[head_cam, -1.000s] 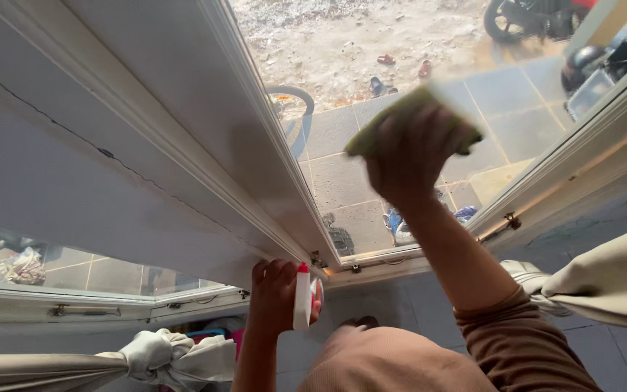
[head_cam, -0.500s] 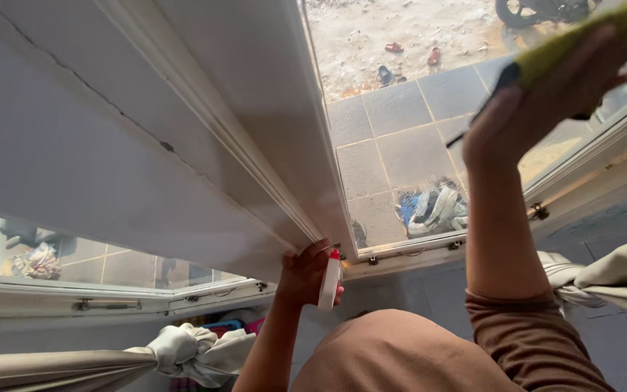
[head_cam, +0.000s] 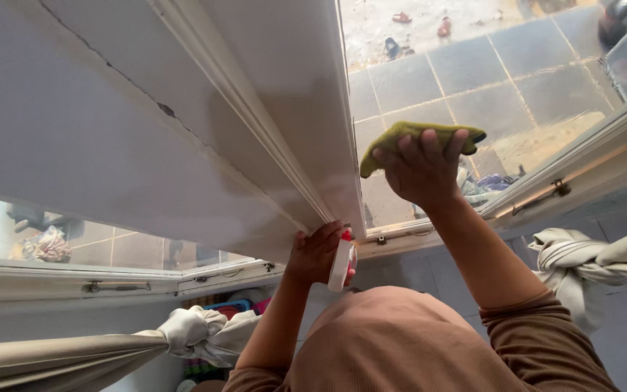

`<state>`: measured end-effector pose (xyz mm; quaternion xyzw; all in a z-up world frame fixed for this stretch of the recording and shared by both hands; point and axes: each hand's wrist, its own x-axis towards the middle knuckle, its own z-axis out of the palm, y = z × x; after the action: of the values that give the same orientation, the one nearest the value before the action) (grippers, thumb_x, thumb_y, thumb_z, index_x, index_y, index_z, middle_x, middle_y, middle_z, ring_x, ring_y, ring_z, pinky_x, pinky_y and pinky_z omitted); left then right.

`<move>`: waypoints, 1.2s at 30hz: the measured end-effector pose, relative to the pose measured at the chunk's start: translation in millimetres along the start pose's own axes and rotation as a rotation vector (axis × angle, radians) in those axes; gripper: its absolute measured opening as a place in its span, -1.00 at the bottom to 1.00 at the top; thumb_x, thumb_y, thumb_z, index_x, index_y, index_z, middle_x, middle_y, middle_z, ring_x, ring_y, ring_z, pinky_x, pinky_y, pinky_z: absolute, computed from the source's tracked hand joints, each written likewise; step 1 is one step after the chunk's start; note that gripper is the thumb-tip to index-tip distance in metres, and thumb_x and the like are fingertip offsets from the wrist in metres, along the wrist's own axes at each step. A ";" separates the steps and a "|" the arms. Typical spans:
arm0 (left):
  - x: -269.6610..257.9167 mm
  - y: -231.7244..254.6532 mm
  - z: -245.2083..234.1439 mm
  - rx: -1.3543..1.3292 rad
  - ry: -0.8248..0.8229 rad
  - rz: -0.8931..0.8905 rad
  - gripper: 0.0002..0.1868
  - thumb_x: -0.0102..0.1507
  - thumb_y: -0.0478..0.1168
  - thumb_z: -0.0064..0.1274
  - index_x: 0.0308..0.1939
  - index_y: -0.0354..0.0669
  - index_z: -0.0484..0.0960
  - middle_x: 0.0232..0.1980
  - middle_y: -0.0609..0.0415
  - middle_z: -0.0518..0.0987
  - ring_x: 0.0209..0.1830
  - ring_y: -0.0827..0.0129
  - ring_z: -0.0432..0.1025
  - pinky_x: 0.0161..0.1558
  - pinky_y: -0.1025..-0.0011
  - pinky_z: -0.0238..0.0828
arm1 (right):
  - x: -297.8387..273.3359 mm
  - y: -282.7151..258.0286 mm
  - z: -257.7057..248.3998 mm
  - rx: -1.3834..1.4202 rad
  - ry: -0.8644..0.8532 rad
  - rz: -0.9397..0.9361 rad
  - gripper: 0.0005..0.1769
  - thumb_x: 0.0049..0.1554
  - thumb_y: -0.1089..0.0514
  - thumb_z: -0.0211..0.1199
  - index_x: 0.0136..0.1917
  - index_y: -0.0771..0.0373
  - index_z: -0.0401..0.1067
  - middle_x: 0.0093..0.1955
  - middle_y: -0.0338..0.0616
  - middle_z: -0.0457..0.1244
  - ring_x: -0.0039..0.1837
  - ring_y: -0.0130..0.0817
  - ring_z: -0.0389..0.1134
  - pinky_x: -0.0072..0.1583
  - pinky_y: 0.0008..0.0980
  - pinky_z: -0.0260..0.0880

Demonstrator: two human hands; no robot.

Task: The person cleans a glass door from the inside using a spray bottle and a yellow sponge. They repeatedly spray the glass and wipe it in vertical and horizontal strokes, focusing on the lower half of the door.

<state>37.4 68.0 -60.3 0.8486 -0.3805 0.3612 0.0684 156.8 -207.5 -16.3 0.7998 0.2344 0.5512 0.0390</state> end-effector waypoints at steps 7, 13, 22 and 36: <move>-1.9 -1.6 3.0 0.007 0.024 0.012 -0.35 0.42 0.35 -0.47 0.06 0.09 0.63 0.14 0.25 0.65 0.31 0.46 0.48 0.59 0.10 -0.63 | 102.5 9.2 -23.1 0.120 0.071 0.266 -0.55 0.45 0.03 -0.12 0.55 0.14 0.16 0.60 0.42 -0.08 0.65 0.51 -0.29 0.41 0.79 -0.55; 0.2 -2.2 4.8 0.025 0.032 0.012 -0.31 0.41 0.38 -0.54 0.08 0.11 0.63 0.13 0.27 0.65 0.31 0.49 0.47 0.59 0.09 -0.67 | 23.8 -41.9 8.1 0.178 0.004 0.278 -0.63 0.38 -0.05 -0.04 0.34 0.15 0.30 0.46 0.40 0.03 0.59 0.56 -0.25 0.38 0.82 -0.51; 1.9 -3.6 5.3 0.067 0.049 0.049 -0.32 0.44 0.34 -0.62 0.00 0.17 0.63 0.13 0.27 0.64 0.32 0.49 0.46 0.60 0.07 -0.68 | -162.7 -59.1 73.4 -0.028 -0.069 -0.036 -0.51 0.54 -0.18 -0.13 0.63 -0.16 -0.15 0.73 -0.11 -0.46 0.80 -0.01 -0.65 0.65 0.30 -0.79; 6.8 3.3 7.0 -0.049 0.075 0.006 -0.39 0.37 0.33 -0.44 -0.02 0.05 0.61 0.05 0.23 0.60 0.22 0.44 0.50 0.55 0.07 -0.62 | -13.0 6.4 42.9 0.024 0.159 0.580 -0.26 0.42 -0.26 -0.52 0.76 -0.06 -0.51 0.78 0.01 -0.65 0.74 0.15 -0.66 0.61 0.42 -0.74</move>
<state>42.1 58.9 -61.4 0.8314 -0.3890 0.3833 0.1024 193.9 -210.2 -42.2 0.7881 0.0047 0.5975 -0.1480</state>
